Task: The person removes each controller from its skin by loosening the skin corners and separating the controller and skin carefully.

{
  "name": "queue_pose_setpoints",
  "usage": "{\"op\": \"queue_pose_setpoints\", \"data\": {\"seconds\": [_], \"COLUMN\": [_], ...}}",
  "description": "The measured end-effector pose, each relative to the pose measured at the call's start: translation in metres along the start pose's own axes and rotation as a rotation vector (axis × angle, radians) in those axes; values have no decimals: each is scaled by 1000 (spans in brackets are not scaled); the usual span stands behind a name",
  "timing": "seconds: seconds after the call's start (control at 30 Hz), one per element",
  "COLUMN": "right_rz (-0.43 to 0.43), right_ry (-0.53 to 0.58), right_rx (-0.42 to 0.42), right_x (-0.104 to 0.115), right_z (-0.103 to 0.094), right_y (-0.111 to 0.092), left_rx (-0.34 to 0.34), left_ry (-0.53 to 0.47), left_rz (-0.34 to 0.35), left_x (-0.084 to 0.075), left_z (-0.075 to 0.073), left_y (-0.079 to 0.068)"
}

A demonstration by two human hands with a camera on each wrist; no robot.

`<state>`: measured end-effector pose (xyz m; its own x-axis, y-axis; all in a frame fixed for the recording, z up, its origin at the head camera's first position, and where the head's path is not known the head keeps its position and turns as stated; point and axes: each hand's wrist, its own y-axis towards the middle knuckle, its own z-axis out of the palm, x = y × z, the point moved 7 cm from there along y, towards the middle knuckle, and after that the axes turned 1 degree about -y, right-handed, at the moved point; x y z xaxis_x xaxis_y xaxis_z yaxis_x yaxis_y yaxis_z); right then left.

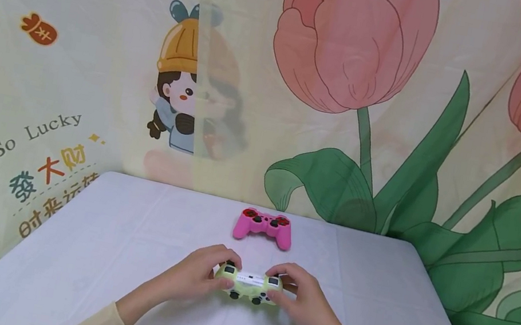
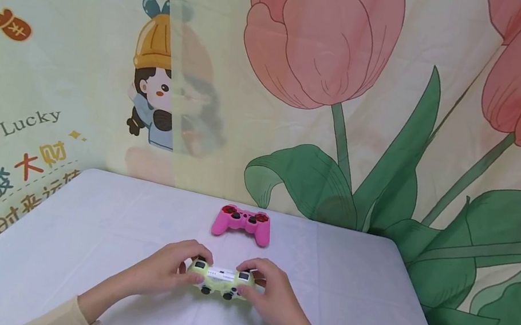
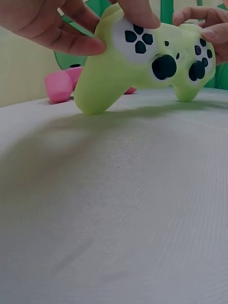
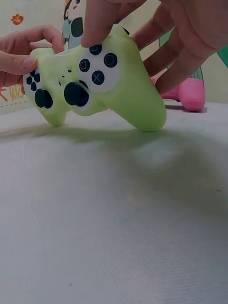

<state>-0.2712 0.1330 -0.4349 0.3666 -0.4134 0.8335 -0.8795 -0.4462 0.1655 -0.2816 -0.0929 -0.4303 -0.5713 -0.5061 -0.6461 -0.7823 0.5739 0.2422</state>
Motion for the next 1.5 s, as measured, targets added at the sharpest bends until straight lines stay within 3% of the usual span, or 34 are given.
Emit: {"op": "queue_pose_setpoints", "data": {"seconds": [0.5,1.17,1.5], "right_rz": [-113,-78,-105], "right_ry": [23,2,-93], "right_rx": [164,351,409], "right_x": [2,2,2], "right_z": [0,13,11], "right_y": [13,17,22], "left_rx": [28,92,137], "left_ry": [40,67,72], "left_rz": [35,43,15], "left_x": [-3,-4,1], "left_z": [1,-6,-2], "left_y": [-2,-3,-5]}}
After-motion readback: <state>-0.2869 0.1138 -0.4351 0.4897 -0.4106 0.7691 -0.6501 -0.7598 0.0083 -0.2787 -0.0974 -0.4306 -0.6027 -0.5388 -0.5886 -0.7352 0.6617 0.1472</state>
